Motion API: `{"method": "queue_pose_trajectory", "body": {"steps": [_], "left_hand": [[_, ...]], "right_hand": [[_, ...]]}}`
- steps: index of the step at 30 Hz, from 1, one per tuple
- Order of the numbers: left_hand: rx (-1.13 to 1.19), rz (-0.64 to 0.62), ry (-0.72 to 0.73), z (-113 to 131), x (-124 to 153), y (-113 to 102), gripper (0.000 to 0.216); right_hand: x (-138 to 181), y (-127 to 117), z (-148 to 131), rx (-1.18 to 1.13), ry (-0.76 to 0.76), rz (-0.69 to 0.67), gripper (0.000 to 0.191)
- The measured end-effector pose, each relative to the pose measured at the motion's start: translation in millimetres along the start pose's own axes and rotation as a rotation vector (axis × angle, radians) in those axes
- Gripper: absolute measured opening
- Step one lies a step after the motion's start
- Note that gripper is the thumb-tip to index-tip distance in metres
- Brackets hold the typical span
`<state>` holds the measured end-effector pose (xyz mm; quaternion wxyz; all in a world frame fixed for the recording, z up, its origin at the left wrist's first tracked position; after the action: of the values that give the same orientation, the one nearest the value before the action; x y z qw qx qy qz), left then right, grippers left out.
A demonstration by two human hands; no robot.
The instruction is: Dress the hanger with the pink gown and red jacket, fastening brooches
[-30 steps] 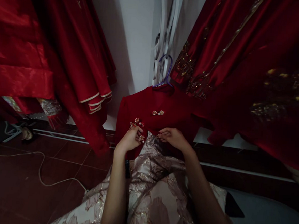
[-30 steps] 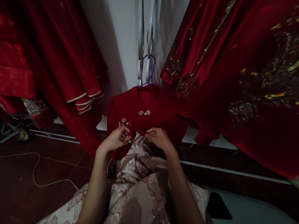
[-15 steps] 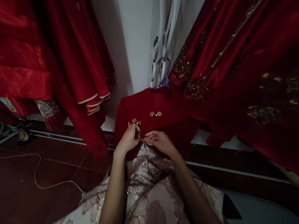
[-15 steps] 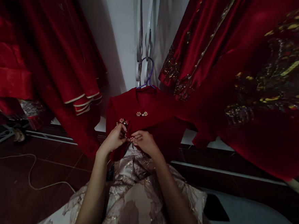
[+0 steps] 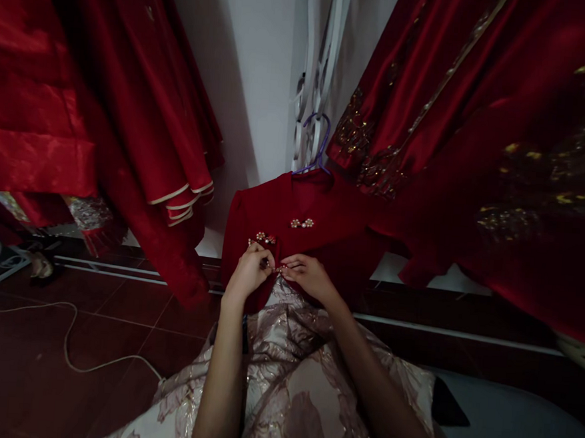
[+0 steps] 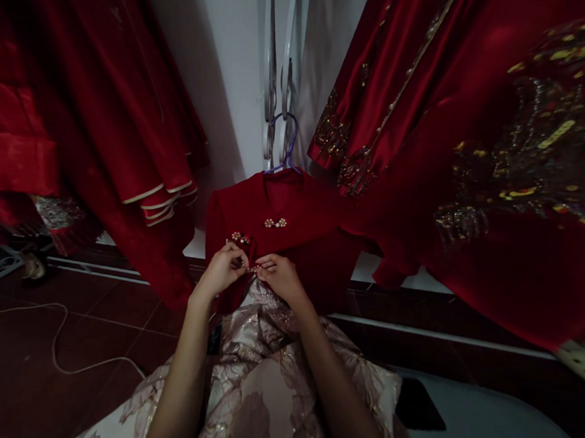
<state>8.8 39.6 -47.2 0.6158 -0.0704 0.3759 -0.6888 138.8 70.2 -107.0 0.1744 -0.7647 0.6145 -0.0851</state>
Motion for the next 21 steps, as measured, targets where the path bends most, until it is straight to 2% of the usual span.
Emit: {"method": "queue_pose_trajectory", "body": {"steps": [6,9,15,21], "left_hand": [[-0.052,0.065,0.005,2,-1,-7,0.008],[-0.102,0.021,-0.014,0,0,-4,0.007],[-0.238,-0.073,-0.152,-12,3,5,0.010],[-0.201,-0.108,-0.160,-10,5,5,0.013]], "right_hand": [[0,5,-2,-0.126,-0.006,-0.028,0.030],[0,8,-3,-0.180,0.005,-0.060,0.033],[1,13,-6,-0.188,-0.023,-0.079,0.036],[0,14,-11,-0.120,-0.062,-0.059,0.028]]}}
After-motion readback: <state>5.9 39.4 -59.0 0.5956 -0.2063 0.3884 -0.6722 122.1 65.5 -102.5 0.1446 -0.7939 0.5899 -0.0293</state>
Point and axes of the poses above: each hand's wrist, its own x-axis away from the middle knuckle, its own y-axis out of the palm, z = x × y, the point moved 10 cm from there along -x, towards the middle knuckle, and after that the axes turned 8 degrees about x, right-handed, at the moved point
